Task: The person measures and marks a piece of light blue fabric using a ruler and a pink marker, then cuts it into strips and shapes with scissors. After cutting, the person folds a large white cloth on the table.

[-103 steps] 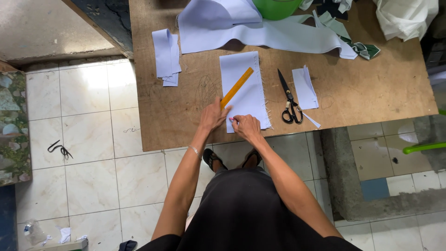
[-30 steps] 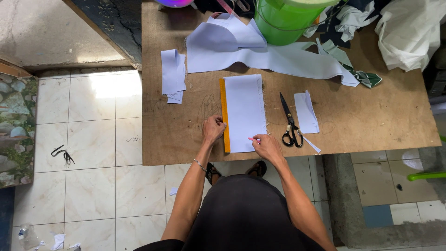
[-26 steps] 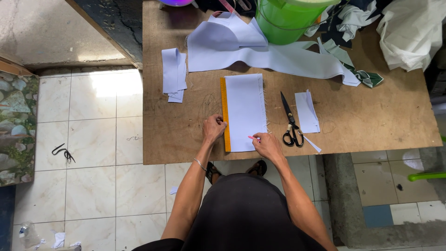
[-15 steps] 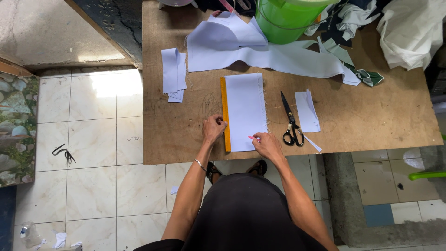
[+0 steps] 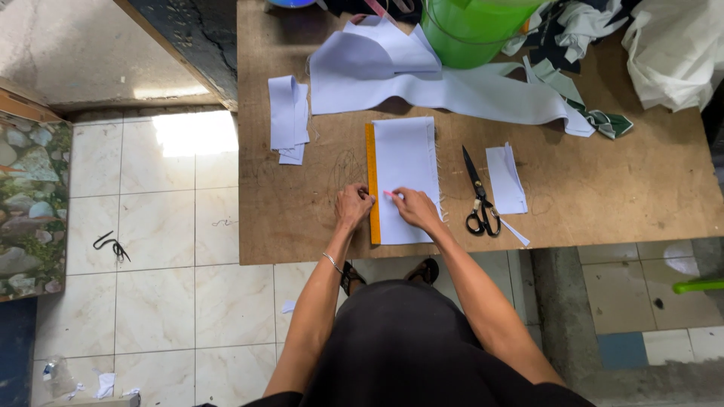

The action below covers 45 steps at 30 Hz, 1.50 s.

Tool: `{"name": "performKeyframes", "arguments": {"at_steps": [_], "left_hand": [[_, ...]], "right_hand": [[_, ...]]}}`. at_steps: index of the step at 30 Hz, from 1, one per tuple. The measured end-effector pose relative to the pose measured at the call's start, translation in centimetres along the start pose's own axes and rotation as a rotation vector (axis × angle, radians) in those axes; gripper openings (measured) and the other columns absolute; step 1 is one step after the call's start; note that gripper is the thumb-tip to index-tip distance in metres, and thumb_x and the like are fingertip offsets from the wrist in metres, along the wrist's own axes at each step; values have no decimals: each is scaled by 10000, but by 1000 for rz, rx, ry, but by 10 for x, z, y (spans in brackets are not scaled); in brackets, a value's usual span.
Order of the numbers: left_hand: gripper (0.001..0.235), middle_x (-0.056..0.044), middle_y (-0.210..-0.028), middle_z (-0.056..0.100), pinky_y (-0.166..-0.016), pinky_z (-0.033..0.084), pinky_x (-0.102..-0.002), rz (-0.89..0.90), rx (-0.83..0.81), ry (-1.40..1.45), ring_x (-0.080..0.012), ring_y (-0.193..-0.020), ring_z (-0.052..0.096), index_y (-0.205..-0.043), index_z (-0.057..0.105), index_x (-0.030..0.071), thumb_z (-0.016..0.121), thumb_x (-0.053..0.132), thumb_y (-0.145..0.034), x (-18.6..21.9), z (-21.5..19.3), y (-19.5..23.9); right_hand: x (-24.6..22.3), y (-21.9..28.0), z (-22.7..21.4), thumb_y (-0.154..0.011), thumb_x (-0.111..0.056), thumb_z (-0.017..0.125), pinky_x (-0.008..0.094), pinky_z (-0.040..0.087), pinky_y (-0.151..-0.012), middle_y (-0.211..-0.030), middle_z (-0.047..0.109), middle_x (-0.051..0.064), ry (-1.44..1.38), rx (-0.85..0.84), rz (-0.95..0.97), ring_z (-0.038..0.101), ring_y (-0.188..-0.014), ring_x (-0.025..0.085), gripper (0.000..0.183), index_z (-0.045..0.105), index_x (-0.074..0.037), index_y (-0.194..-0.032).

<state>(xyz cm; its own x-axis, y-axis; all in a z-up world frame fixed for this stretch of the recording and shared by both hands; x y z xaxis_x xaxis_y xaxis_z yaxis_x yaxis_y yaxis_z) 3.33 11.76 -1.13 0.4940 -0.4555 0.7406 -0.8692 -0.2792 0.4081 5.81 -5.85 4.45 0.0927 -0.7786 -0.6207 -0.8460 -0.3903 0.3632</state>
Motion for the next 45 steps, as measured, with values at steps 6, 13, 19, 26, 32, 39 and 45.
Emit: {"name": "performKeyframes", "arguments": {"at_steps": [6, 13, 19, 26, 32, 39, 45], "left_hand": [[264, -135, -996, 776, -856, 581, -505, -41, -26, 1, -367, -1003, 733, -1089, 749, 73, 710, 195, -858, 7, -7, 7], [263, -117, -959, 778, -822, 583, -496, -42, -20, 15, -341, -936, 744, -1109, 744, 60, 699, 185, -882, 0, -1, 2], [251, -112, -938, 778, -806, 583, -502, -42, -32, -23, -357, -931, 744, -1078, 741, 55, 706, 196, -873, 2, -1, 1], [232, -66, -908, 782, -799, 585, -496, -10, -5, -17, -336, -915, 748, -1034, 744, 87, 693, 208, -843, -8, 3, -2], [285, -101, -948, 786, -809, 587, -510, 11, -2, 14, -374, -955, 742, -1074, 753, 89, 688, 217, -828, -25, 12, -14], [343, -109, -1083, 773, -880, 578, -476, -105, 86, -138, -314, -1038, 737, -1232, 720, 98, 695, 200, -906, -56, -64, -14], [415, -211, -1186, 692, -942, 551, -544, -114, 313, -332, -416, -1121, 643, -1270, 659, -13, 699, 256, -956, 23, -108, 43]], "right_hand": [[1, -110, -15, -1054, -398, 437, 591, 556, -868, -982, 766, 189, 60, 197, 32, 721, -1014, 450, 371, 651, -180, -1264], [2, -149, -16, -1030, -336, 469, 598, 563, -861, -1008, 751, 215, 94, 248, 65, 723, -985, 475, 320, 621, -165, -1253], [3, -159, -4, -1003, -369, 493, 571, 571, -883, -1003, 744, 199, 211, 235, 62, 729, -991, 461, 308, 628, -209, -1229], [-6, -52, 35, -990, -372, 467, 577, 573, -867, -979, 720, 265, 238, 119, 106, 718, -998, 494, 337, 646, -181, -1203], [-6, 116, 52, -956, -369, 512, 584, 564, -867, -1013, 730, 320, 205, -162, 233, 705, -1047, 508, 373, 733, -133, -1142], [99, 128, -98, -1009, -270, 508, 630, 535, -837, -983, 723, 346, 97, 426, 461, 679, -997, 550, 361, 728, 11, -1068], [282, 46, -151, -1000, -323, 598, 567, 575, -772, -995, 700, 215, 292, 671, 465, 704, -984, 452, 286, 727, -74, -1055]]}}
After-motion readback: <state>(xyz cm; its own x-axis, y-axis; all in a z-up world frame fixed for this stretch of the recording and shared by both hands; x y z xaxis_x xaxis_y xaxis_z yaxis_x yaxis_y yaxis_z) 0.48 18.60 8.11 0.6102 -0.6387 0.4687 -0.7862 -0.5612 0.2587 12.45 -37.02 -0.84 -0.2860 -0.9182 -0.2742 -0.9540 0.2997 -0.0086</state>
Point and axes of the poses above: each hand's wrist, its own y-axis away from the middle knuckle, its own z-axis out of the palm, x = y × z, the point moved 8 cm from there along -y, towards the middle knuckle
